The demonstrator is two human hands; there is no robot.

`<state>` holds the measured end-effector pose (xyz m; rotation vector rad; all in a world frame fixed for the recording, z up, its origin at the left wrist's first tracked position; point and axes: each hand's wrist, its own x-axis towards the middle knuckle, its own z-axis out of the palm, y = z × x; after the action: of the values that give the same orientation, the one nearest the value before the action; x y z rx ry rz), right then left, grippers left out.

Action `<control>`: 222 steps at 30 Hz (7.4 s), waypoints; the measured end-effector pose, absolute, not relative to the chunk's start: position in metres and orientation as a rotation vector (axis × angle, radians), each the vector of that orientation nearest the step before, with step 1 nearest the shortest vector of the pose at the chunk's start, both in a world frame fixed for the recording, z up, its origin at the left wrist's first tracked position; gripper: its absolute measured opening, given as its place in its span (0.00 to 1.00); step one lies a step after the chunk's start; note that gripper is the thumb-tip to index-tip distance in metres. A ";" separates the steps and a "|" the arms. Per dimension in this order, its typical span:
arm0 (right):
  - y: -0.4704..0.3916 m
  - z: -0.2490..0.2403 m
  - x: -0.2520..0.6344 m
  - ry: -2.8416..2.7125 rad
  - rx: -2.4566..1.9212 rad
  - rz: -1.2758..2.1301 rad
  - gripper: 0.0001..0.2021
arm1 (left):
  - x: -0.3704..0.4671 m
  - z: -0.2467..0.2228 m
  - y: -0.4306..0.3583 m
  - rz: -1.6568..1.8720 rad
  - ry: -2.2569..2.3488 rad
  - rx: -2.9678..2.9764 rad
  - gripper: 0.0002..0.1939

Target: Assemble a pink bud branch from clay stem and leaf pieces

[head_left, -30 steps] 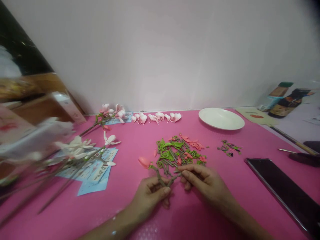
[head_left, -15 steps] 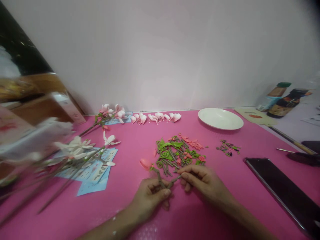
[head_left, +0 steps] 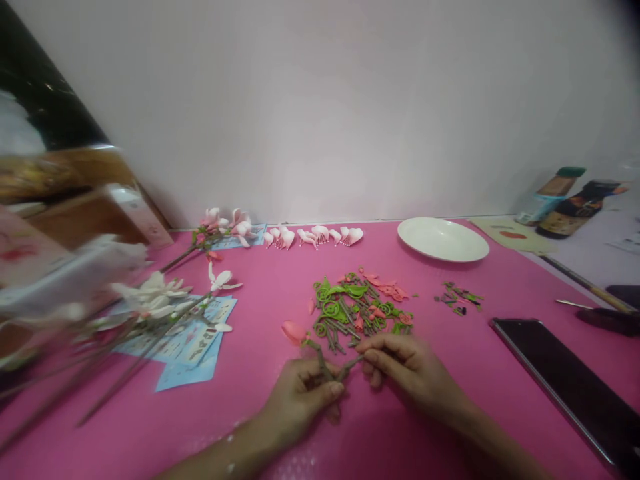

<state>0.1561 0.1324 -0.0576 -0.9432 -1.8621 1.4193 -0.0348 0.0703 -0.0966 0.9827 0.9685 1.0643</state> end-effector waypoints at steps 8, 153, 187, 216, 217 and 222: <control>0.131 -0.059 0.154 -1.932 -0.930 1.350 0.10 | -0.035 -0.096 0.070 1.051 0.986 1.014 0.16; 0.127 -0.055 0.144 -1.855 -1.045 1.452 0.10 | -0.033 -0.082 0.067 0.990 0.915 1.149 0.17; 0.126 -0.057 0.142 -1.755 -1.049 1.438 0.18 | -0.034 -0.097 0.073 1.124 0.928 1.014 0.17; 0.132 -0.048 0.154 -1.931 -1.059 1.128 0.12 | -0.039 -0.099 0.076 1.233 0.860 0.921 0.11; 0.131 -0.048 0.153 -1.949 -1.038 1.093 0.12 | -0.039 -0.098 0.076 1.217 0.865 0.936 0.11; 0.127 -0.049 0.150 -2.028 -0.933 1.027 0.11 | -0.039 -0.095 0.075 1.132 0.902 1.013 0.12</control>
<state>0.1501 0.1274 -0.0489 -0.9332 -2.0280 1.0272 -0.0389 0.0745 -0.0955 1.0132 0.9020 1.1324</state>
